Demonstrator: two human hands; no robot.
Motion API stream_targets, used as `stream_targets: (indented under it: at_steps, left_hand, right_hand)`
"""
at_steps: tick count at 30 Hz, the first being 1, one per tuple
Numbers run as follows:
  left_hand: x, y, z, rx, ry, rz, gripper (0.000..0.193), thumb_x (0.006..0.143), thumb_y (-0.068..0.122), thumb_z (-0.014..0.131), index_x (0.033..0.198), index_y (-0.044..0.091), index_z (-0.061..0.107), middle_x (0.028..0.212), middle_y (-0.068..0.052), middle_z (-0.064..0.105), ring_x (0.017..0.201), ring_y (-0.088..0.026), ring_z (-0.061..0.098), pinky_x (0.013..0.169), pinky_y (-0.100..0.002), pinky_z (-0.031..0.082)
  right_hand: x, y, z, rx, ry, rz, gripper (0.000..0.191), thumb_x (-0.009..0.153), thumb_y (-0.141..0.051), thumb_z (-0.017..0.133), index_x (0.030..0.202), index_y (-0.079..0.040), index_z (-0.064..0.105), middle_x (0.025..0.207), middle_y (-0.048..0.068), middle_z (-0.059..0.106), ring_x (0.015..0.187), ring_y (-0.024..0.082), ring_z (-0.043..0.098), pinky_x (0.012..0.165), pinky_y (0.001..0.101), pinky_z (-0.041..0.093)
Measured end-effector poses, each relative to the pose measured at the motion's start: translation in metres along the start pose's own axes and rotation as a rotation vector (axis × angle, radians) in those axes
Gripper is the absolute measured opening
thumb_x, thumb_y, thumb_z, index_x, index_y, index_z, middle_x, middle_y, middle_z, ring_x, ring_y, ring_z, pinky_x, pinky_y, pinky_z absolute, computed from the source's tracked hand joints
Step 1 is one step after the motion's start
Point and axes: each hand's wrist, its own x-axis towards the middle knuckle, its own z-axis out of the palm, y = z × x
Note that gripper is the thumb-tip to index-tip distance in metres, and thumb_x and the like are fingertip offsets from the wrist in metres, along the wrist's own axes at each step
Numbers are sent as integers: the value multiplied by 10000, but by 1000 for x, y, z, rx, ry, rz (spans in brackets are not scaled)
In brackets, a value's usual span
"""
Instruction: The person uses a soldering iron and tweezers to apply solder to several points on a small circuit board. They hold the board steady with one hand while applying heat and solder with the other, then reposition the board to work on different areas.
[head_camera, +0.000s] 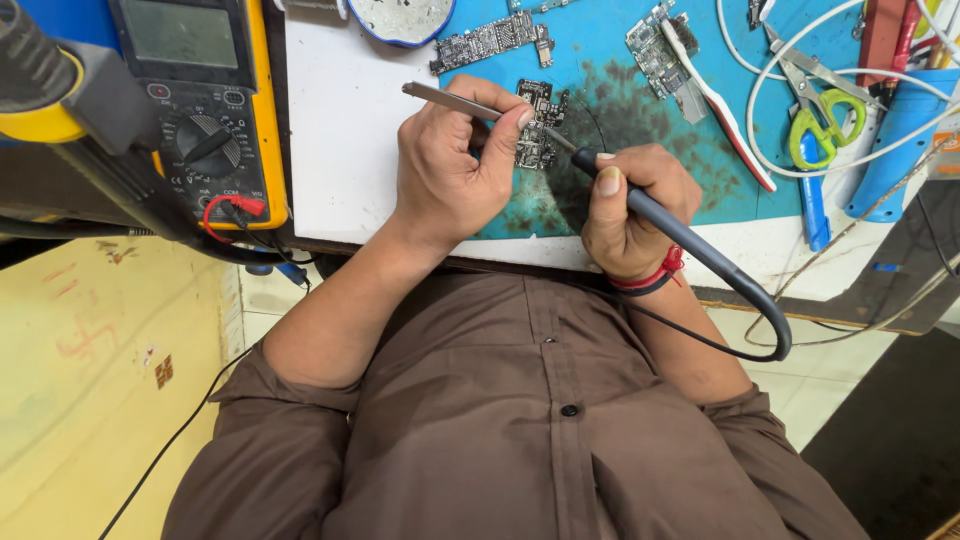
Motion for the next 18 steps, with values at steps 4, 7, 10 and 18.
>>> stream_targets:
  at_steps: [4, 7, 10, 18]
  left_hand:
    - [0, 1, 0, -9, 3, -11, 95, 1053, 60, 714, 1023, 24, 632, 871, -54, 719, 698, -114, 701, 633, -244, 568]
    - [-1, 1, 1, -6, 5, 6, 97, 1053, 56, 716, 1026, 22, 630, 894, -61, 721, 719, -122, 712, 648, -242, 581]
    - [-1, 1, 1, -1, 12, 23, 96, 1053, 57, 717, 1028, 23, 631, 905, -65, 722, 726, -125, 714, 649, -242, 586]
    - [-1, -1, 1, -9, -6, 3, 100, 1059, 63, 710, 1026, 30, 622, 862, -48, 716, 697, -105, 704, 626, -236, 572]
  right_hand:
    - [1, 0, -2, -22, -25, -19, 77, 1090, -62, 602, 1071, -1, 559, 914, 139, 664, 706, 252, 640, 645, 332, 506]
    - [1, -1, -2, -34, -36, -19, 78, 1084, -61, 606, 1071, 4, 566, 902, 136, 658, 709, 249, 632, 634, 329, 493]
    - [2, -1, -2, -35, -43, -6, 79, 1081, -64, 608, 1067, 7, 575, 897, 134, 653, 720, 248, 627, 629, 325, 487]
    - [2, -2, -2, -16, -34, 13, 89, 1079, -70, 613, 1054, 11, 587, 880, 127, 650, 714, 237, 624, 625, 317, 486]
